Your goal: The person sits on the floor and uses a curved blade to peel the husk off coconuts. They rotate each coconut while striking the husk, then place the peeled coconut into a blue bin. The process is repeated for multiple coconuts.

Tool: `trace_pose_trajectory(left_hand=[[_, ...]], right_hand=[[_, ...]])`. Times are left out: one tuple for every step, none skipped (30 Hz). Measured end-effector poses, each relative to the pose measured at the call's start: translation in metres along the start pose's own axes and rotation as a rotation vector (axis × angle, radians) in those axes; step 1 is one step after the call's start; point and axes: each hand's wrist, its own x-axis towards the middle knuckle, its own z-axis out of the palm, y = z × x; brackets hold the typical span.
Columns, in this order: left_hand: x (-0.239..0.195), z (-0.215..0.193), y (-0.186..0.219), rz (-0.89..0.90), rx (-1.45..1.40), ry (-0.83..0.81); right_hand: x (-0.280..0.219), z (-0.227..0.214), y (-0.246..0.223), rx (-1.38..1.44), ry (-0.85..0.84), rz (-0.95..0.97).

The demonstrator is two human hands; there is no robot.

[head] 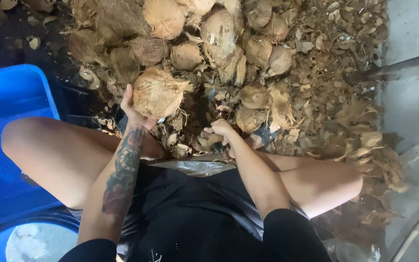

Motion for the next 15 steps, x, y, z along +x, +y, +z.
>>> trace_pose_trajectory(left_hand=[[0.001, -0.002, 0.001, -0.001, -0.012, 0.003], [0.001, -0.004, 0.002, -0.002, -0.024, 0.005], [0.001, -0.005, 0.001, -0.002, -0.026, 0.006], [0.002, -0.005, 0.0, 0.015, -0.024, 0.025], [0.004, -0.004, -0.002, 0.028, -0.02, 0.041], [0.003, 0.0, -0.001, 0.026, -0.019, 0.037], [0.002, 0.001, 0.0, 0.03, -0.043, 0.043], [0.001, 0.003, 0.001, 0.035, -0.068, 0.05], [0.0, 0.006, 0.001, 0.034, -0.067, 0.05], [-0.001, 0.008, 0.001, 0.026, -0.079, 0.049], [-0.002, 0.009, 0.003, 0.021, -0.09, 0.05], [-0.004, 0.005, 0.003, 0.023, -0.089, 0.051], [-0.005, 0.002, 0.003, 0.048, -0.055, 0.059], [-0.006, -0.001, 0.002, 0.072, -0.022, 0.067], [-0.006, -0.004, 0.003, 0.072, -0.02, 0.069]], right_hand=[[-0.015, 0.0, -0.006, 0.091, 0.043, -0.127], [-0.029, -0.001, -0.013, 0.182, 0.088, -0.254], [-0.004, -0.001, -0.001, 0.18, 0.087, -0.253], [0.022, -0.002, 0.01, -0.004, 0.159, -0.513], [0.049, -0.003, 0.02, -0.19, 0.232, -0.771], [0.048, -0.007, 0.023, -0.19, 0.236, -0.771], [0.045, -0.008, 0.026, -0.091, 0.301, -0.886], [0.044, -0.01, 0.029, 0.01, 0.366, -1.001], [0.023, -0.013, 0.014, 0.011, 0.367, -1.0], [0.003, -0.016, -0.001, 0.263, 0.343, -0.724], [-0.016, -0.017, -0.018, 0.504, 0.309, -0.441], [0.003, -0.016, -0.003, 0.505, 0.307, -0.441], [0.021, -0.013, 0.012, 0.675, 0.356, -0.362], [0.04, -0.01, 0.026, 0.844, 0.404, -0.278], [0.016, -0.009, 0.001, 0.846, 0.403, -0.276]])
